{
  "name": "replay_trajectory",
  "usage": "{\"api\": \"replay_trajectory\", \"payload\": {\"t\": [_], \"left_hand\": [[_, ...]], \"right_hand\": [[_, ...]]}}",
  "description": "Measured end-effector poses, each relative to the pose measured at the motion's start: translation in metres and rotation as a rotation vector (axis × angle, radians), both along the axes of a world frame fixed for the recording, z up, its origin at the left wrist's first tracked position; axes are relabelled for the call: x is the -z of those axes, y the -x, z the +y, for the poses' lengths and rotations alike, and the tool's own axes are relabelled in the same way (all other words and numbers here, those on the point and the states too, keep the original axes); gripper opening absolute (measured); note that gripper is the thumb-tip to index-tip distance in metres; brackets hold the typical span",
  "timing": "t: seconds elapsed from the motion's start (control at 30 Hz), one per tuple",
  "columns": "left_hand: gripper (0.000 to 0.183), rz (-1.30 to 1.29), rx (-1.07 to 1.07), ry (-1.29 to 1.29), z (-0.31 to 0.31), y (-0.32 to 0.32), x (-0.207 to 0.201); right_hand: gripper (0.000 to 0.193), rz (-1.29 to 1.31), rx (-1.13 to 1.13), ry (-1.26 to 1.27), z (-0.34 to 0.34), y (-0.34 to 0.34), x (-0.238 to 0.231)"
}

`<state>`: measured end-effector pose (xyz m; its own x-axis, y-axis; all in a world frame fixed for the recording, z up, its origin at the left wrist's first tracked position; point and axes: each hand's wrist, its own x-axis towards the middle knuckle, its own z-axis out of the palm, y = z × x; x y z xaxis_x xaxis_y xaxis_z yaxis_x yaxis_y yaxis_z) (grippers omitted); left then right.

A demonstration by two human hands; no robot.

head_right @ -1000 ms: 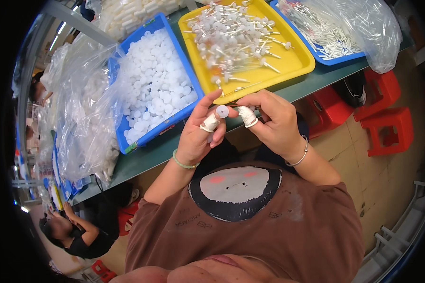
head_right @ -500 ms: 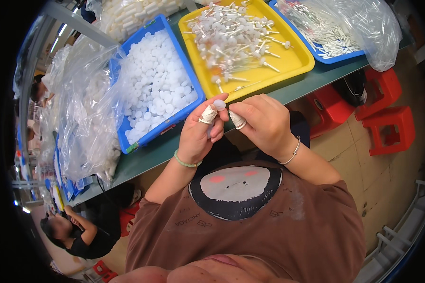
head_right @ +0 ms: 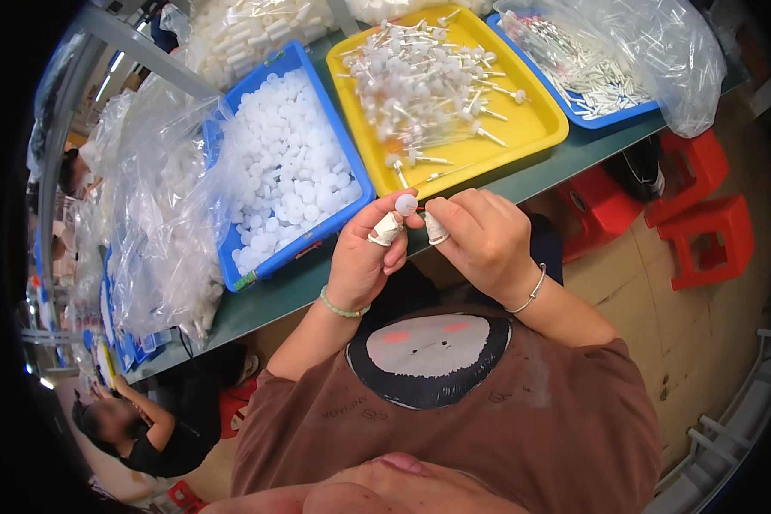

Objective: The person repeatedly picks up white plastic cotton swab heads and metal sticks from trays on a table. They insert the metal stick into the plastic head to assemble the swab and place the finished item into a yellow tray. The process is continuous and repetitive throughout the clip.

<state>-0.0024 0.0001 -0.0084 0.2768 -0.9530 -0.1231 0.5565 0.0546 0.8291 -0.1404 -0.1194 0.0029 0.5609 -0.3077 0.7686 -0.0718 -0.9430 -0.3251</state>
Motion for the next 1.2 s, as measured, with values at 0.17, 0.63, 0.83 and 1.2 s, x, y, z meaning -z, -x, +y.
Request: {"api": "replay_trajectory", "payload": {"t": [0.17,0.63,0.83,1.2], "left_hand": [[0.031,-0.022,0.008,0.028,0.0,0.001,0.005],[0.029,-0.097,-0.035,0.033,-0.001,0.003,0.004],[0.028,-0.113,-0.047,0.023,0.0,0.003,0.003],[0.027,-0.108,-0.048,0.023,0.001,0.003,0.004]], "right_hand": [[0.034,-0.002,0.026,-0.067,0.0,0.001,-0.001],[0.028,0.063,-0.028,-0.043,0.002,0.008,-0.01],[0.022,0.081,-0.076,-0.18,0.0,0.01,-0.014],[0.017,0.167,-0.159,-0.509,0.006,0.012,-0.021]]}}
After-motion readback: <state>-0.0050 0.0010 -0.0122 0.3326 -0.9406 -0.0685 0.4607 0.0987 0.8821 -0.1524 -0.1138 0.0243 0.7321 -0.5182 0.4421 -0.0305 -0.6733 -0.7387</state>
